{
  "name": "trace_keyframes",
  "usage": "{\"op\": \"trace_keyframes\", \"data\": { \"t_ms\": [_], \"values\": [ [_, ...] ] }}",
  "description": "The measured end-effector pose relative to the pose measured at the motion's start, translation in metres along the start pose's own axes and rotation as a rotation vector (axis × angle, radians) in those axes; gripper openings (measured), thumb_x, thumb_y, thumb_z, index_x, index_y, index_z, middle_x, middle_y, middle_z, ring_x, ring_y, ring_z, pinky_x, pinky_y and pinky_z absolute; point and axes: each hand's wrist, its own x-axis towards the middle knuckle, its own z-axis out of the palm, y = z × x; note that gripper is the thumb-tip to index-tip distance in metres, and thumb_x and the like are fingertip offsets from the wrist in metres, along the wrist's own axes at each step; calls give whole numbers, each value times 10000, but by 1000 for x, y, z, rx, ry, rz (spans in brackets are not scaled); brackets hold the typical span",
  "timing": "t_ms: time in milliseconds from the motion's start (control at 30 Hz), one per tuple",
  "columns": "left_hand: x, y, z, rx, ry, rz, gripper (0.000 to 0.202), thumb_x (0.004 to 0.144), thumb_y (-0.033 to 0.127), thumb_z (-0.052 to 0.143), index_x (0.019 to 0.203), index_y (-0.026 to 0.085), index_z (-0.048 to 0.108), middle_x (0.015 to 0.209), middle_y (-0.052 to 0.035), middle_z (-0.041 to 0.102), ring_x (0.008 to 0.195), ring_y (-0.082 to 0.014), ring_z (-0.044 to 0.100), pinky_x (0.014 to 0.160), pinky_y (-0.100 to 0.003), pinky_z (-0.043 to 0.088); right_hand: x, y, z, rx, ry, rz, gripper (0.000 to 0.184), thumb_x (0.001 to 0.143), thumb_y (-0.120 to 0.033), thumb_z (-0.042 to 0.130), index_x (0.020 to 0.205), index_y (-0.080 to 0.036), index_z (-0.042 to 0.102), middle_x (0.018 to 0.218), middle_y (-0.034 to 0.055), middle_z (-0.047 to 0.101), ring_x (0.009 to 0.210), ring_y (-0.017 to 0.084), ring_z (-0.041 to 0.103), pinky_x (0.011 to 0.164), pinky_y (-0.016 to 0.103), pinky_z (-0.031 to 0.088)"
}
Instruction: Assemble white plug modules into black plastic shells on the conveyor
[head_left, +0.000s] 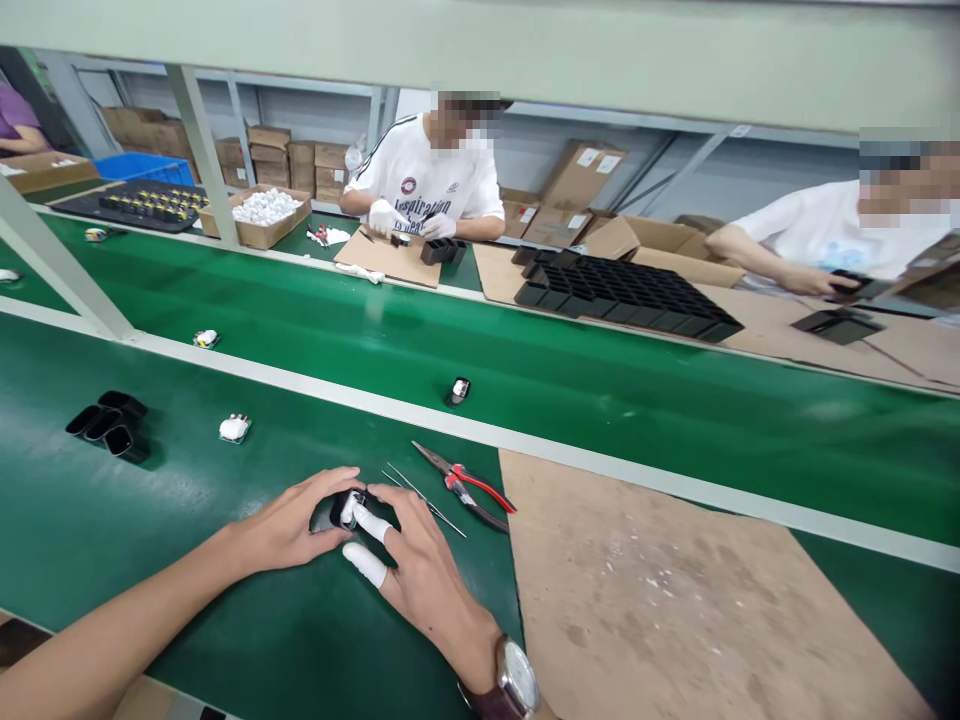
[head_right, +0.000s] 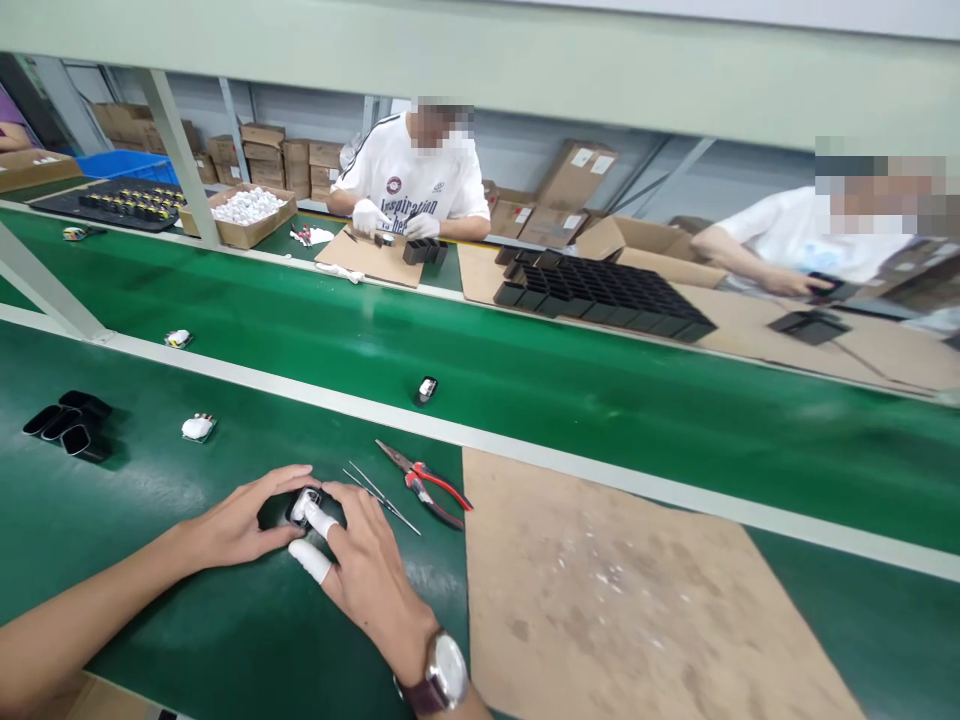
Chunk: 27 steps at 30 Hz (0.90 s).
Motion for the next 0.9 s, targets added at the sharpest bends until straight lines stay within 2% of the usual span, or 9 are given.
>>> {"op": "trace_keyframes", "data": {
  "t_ms": [100,200,300,433,600,667,733,833,900],
  "values": [
    [-1,-2,-2,-20,-4,14,740,972,154,638,1592,328,273,1523,-86,599,1378,-229,625,1149,-410,542,-2,4,1,7,42,9,362,1016,-201,636,1374,-175,591,1363,170,621,1202,307,620,959,523,607],
    [-1,-4,-7,59,84,95,572,968,177,680,1484,274,452,1466,-118,621,1341,-255,642,1132,-423,549,-5,9,2,-19,119,24,425,1012,-147,616,1430,-184,557,1328,154,646,1199,290,635,974,502,600],
    [0,-7,-10,136,185,248,325,979,206,720,1288,227,622,1315,-129,683,1199,-247,703,1034,-384,595,-6,12,4,-40,142,31,403,1022,-138,598,1419,-199,567,1291,137,663,1166,272,648,966,477,605],
    [6,-5,-9,101,199,351,161,1017,136,653,1153,200,709,1222,-128,727,1044,-204,743,896,-306,620,-3,8,5,-47,78,22,378,1028,-138,584,1405,-168,580,1332,157,640,1201,279,625,1012,484,595],
    [8,2,-3,46,148,367,165,1015,120,640,1129,204,726,1235,-141,740,1064,-224,738,894,-337,607,2,3,3,-62,-32,27,340,1042,-149,539,1374,-179,609,1324,154,644,1196,298,620,985,516,597],
    [7,3,0,14,141,320,138,1010,140,648,1084,210,740,1240,-139,743,1075,-234,735,907,-351,599,2,4,2,-62,-48,40,333,1060,-182,529,1384,-203,601,1323,140,651,1185,294,632,986,525,593],
    [7,2,2,-124,168,173,79,1001,204,674,1041,206,743,1178,-129,760,1020,-229,746,883,-348,607,-1,7,1,-45,-13,50,367,1072,-213,528,1438,-210,553,1341,135,649,1190,280,642,1007,513,590],
    [10,0,0,-569,239,-189,179,949,354,764,969,182,719,916,-74,766,796,-189,743,747,-314,631,-5,15,0,-55,119,78,451,1074,-224,540,1517,-186,461,1330,142,652,1206,260,640,1020,466,589],
    [14,-1,-6,-851,278,-361,281,887,416,830,921,165,707,792,-36,729,699,-166,713,680,-299,632,-7,21,0,-140,174,90,446,1068,-214,542,1507,-170,471,1311,150,656,1196,271,635,1004,466,588]
  ]
}}
